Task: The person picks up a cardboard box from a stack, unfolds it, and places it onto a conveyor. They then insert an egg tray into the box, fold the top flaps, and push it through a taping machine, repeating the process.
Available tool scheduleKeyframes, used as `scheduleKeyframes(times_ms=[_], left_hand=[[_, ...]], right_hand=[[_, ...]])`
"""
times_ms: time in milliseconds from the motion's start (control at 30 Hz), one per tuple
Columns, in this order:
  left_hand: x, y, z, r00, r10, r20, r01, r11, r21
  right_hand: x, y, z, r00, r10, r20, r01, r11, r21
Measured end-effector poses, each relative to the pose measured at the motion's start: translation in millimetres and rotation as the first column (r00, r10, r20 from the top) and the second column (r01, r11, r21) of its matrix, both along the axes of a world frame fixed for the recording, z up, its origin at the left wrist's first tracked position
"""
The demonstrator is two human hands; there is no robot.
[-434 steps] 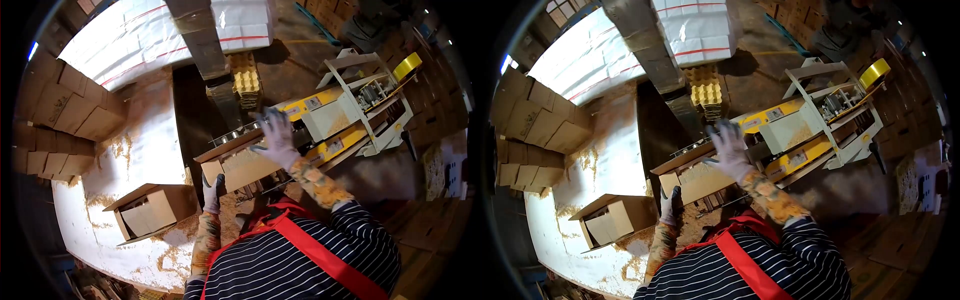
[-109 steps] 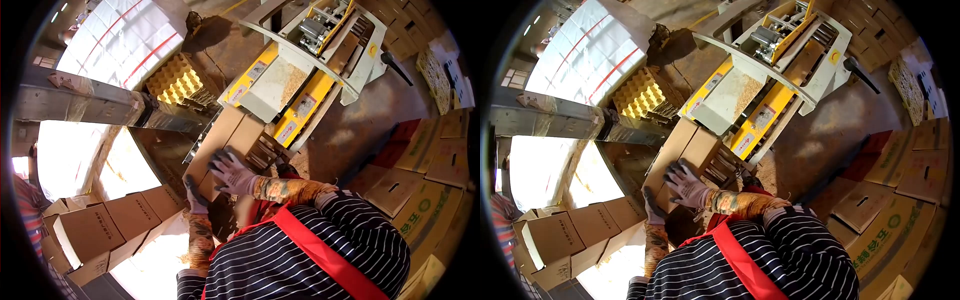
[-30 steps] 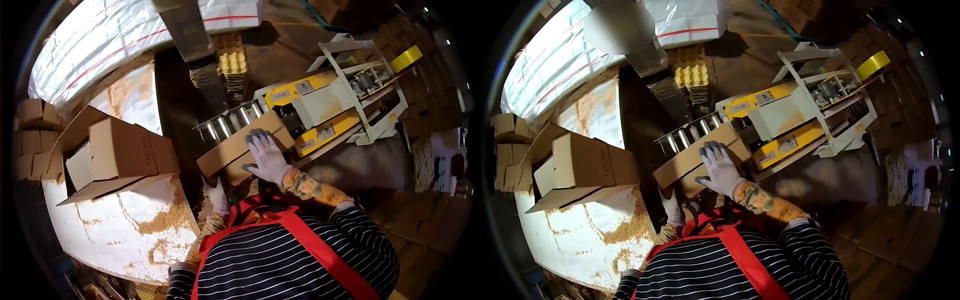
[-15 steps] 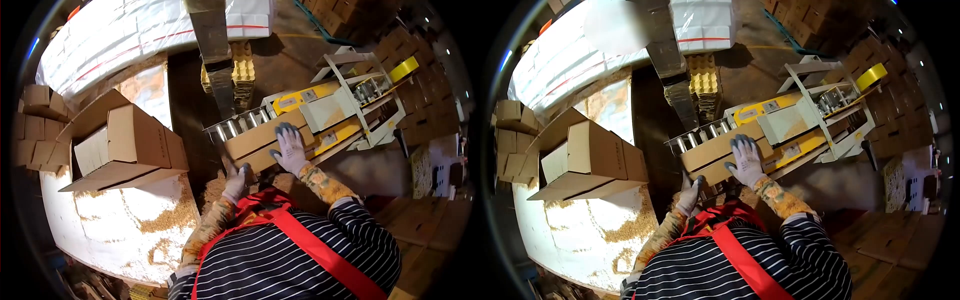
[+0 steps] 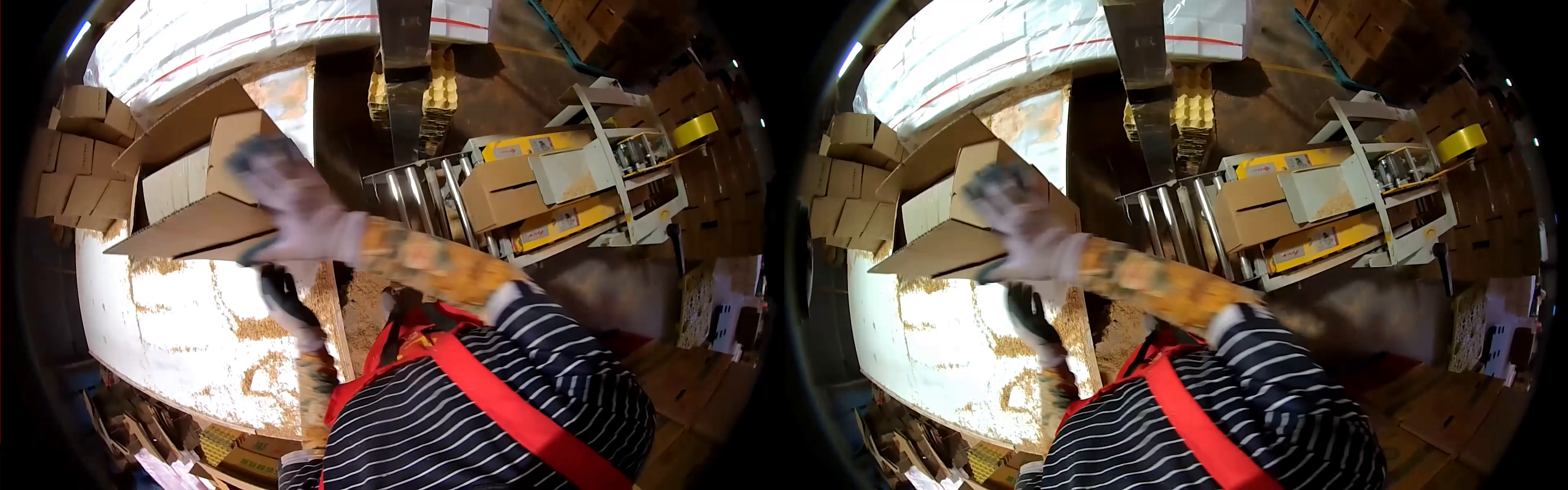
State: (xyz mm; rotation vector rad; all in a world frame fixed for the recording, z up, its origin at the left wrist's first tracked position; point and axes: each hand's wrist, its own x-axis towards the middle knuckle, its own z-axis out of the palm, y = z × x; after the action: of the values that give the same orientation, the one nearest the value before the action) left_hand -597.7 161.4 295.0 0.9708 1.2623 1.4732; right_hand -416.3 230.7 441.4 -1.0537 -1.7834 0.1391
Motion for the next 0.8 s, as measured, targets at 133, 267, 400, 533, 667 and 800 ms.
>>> scheduleKeyframes(times_ms=[133,267,400,533,667,800], left_hand=[[-15.2,53.6,49.1,0.916,-0.025,0.401,0.086,0.987,-0.133],[-3.5,78.5,62.3,0.887,0.09,0.453,-0.012,0.985,-0.172],[9.9,66.4,111.3,0.967,0.234,0.097,-0.246,0.773,0.584],[86.2,57.2,172.0,0.977,-0.212,-0.004,0.169,0.77,0.615],[102.4,109.4,59.7,0.816,-0.575,0.067,0.565,0.816,0.124],[67.8,51.9,-81.7,0.678,-0.713,-0.18,0.641,0.693,-0.329]], right_hand=[[-21.3,21.1,10.9,0.997,-0.064,-0.048,0.064,0.998,0.016],[15.9,18.2,25.8,0.945,0.055,-0.324,0.061,0.939,0.338],[139.6,-56.4,72.9,0.75,0.309,-0.584,-0.26,0.951,0.17],[220.4,-126.0,70.7,0.922,-0.024,-0.387,0.065,0.994,0.092],[219.2,-148.2,4.0,0.773,-0.294,-0.563,0.099,0.931,-0.35],[262.6,-160.8,-148.8,0.914,-0.337,-0.226,0.077,0.691,-0.719]])
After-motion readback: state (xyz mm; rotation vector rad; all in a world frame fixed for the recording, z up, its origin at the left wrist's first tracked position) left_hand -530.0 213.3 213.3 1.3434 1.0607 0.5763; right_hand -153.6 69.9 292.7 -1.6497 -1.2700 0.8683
